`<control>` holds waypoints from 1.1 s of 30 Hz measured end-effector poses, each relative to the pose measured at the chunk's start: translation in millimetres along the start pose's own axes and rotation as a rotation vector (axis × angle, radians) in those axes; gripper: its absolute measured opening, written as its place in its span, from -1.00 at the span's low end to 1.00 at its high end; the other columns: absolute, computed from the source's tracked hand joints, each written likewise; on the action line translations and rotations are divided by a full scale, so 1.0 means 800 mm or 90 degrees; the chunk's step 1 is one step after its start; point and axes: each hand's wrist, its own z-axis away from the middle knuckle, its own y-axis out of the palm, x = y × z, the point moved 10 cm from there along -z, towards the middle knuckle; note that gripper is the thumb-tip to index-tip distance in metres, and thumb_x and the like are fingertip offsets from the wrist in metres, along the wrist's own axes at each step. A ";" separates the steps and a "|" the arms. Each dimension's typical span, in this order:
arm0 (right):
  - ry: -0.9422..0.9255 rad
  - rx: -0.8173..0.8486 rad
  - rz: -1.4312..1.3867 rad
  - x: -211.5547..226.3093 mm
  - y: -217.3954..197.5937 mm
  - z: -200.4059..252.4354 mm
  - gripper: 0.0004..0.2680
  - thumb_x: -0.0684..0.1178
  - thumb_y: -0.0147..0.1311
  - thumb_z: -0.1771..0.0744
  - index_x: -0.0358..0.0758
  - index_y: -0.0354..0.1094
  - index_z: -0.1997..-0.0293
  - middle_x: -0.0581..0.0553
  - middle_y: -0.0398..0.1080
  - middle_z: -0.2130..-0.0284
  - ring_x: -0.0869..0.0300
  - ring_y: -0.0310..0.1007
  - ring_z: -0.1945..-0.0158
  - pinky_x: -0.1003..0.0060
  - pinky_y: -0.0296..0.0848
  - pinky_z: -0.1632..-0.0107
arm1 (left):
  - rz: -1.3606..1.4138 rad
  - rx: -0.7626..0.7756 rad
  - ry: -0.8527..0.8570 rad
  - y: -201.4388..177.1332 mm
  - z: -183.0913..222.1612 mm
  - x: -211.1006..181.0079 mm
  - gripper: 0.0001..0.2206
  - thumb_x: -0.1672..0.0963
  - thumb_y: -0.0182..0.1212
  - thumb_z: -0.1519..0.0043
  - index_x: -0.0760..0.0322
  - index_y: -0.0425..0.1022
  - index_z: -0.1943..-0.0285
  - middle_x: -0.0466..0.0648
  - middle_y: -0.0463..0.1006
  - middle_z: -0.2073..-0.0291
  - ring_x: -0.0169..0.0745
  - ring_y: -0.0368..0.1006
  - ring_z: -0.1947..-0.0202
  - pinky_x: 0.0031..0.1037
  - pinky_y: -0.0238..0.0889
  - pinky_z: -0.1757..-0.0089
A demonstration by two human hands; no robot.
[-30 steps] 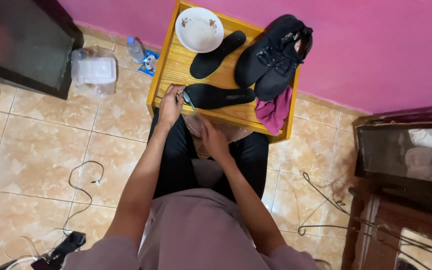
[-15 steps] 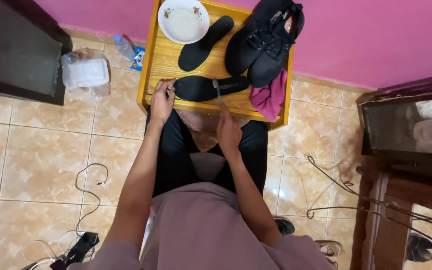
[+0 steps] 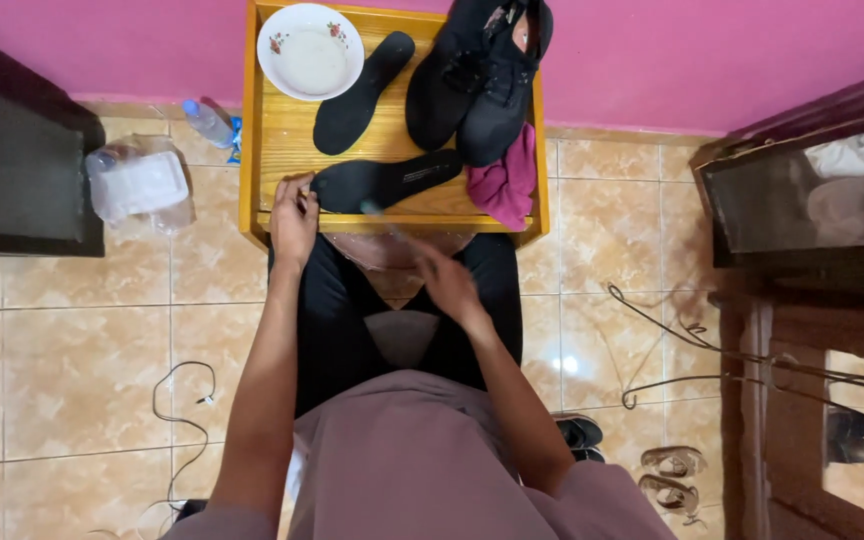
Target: Applying glue to the sole and interior of a black shoe using a small applicator stick and then inserting an insole.
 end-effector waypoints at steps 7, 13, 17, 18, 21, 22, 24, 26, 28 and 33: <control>0.118 -0.090 0.123 -0.005 -0.035 0.015 -0.68 0.04 -0.19 -0.45 0.27 0.12 -0.44 -0.40 0.54 0.20 -0.32 0.53 0.04 -0.20 0.51 -0.01 | 0.023 0.007 -0.011 0.003 0.004 0.006 -0.69 0.17 0.13 -0.34 0.05 0.48 -0.27 -0.01 0.44 -0.04 0.20 0.54 0.10 -0.10 0.43 0.12; 0.135 -0.147 0.150 -0.044 -0.050 0.009 -0.72 0.05 -0.16 -0.45 0.27 0.21 -0.36 -0.40 0.55 0.21 -0.29 0.55 0.07 -0.18 0.50 0.00 | 0.024 0.014 -0.007 0.000 0.002 0.003 -0.69 0.17 0.12 -0.35 0.07 0.46 -0.27 -0.01 0.42 -0.01 0.20 0.53 0.11 -0.08 0.42 0.13; 0.088 -0.133 0.188 -0.037 -0.026 0.004 -0.74 0.04 -0.09 -0.43 0.05 0.29 -0.30 -0.48 0.54 0.26 -0.32 0.56 0.11 -0.21 0.50 0.05 | 0.015 0.008 0.001 -0.004 0.002 -0.005 -0.70 0.18 0.10 -0.35 0.09 0.47 -0.27 0.00 0.44 0.00 0.22 0.53 0.13 -0.06 0.42 0.15; 0.090 -0.134 0.189 -0.029 -0.033 0.005 -0.74 0.04 -0.09 -0.43 0.05 0.29 -0.30 -0.48 0.54 0.26 -0.32 0.56 0.11 -0.21 0.50 0.05 | 0.016 0.010 0.001 -0.002 0.000 -0.007 -0.70 0.18 0.10 -0.35 0.09 0.47 -0.27 0.00 0.44 0.00 0.22 0.53 0.13 -0.06 0.42 0.15; -0.030 -0.012 -0.011 0.003 -0.018 0.002 -0.69 -0.06 -0.04 -0.42 0.23 0.30 -0.33 -0.24 0.52 -0.02 -0.20 0.47 -0.11 -0.08 0.47 -0.13 | 0.014 0.004 0.000 -0.006 0.002 -0.004 -0.70 0.17 0.11 -0.35 0.07 0.47 -0.27 -0.03 0.43 0.01 0.16 0.53 0.14 -0.10 0.42 0.16; 0.070 -0.137 0.091 -0.020 -0.047 0.001 -0.70 -0.02 -0.11 -0.43 0.21 0.24 -0.36 -0.41 0.51 0.18 -0.32 0.50 0.03 -0.17 0.49 -0.04 | 0.025 0.010 0.012 -0.006 0.003 -0.005 -0.70 0.19 0.12 -0.35 0.09 0.47 -0.27 -0.02 0.42 0.00 0.18 0.53 0.15 -0.10 0.42 0.16; 0.164 -0.256 0.199 -0.073 -0.050 -0.001 -0.70 0.02 -0.17 -0.44 0.18 0.18 -0.39 -0.58 0.51 0.37 -0.43 0.54 0.18 -0.26 0.50 0.05 | 0.039 0.010 0.019 -0.008 0.005 -0.006 -0.69 0.20 0.13 -0.34 0.11 0.46 -0.27 0.00 0.41 -0.01 0.19 0.53 0.16 -0.09 0.42 0.16; 0.123 -0.277 0.410 -0.130 -0.002 -0.016 -0.78 0.10 0.02 -0.37 0.07 0.39 -0.13 -0.30 0.53 0.50 -0.17 0.62 0.38 -0.02 0.58 0.38 | 0.028 0.002 0.027 -0.008 0.005 -0.011 -0.70 0.20 0.13 -0.33 0.11 0.46 -0.26 -0.03 0.42 0.03 0.18 0.53 0.19 -0.10 0.42 0.20; 0.056 -0.089 0.173 -0.008 -0.003 -0.001 -0.74 0.04 -0.08 -0.43 0.09 0.24 -0.30 -0.28 0.44 0.13 -0.20 0.46 0.05 -0.12 0.48 0.08 | 0.025 -0.005 0.030 -0.005 0.003 -0.006 -0.70 0.20 0.13 -0.33 0.12 0.47 -0.25 -0.01 0.42 0.03 0.20 0.53 0.19 -0.09 0.42 0.21; 0.159 -0.053 0.151 -0.036 -0.007 -0.005 -0.64 0.18 -0.15 -0.45 -0.22 0.27 -0.31 -0.57 0.48 0.13 -0.39 0.48 -0.02 -0.30 0.44 -0.08 | 0.041 0.004 0.027 -0.009 0.006 -0.007 -0.69 0.20 0.15 -0.33 0.11 0.46 -0.26 0.01 0.43 -0.01 0.20 0.53 0.16 -0.07 0.42 0.19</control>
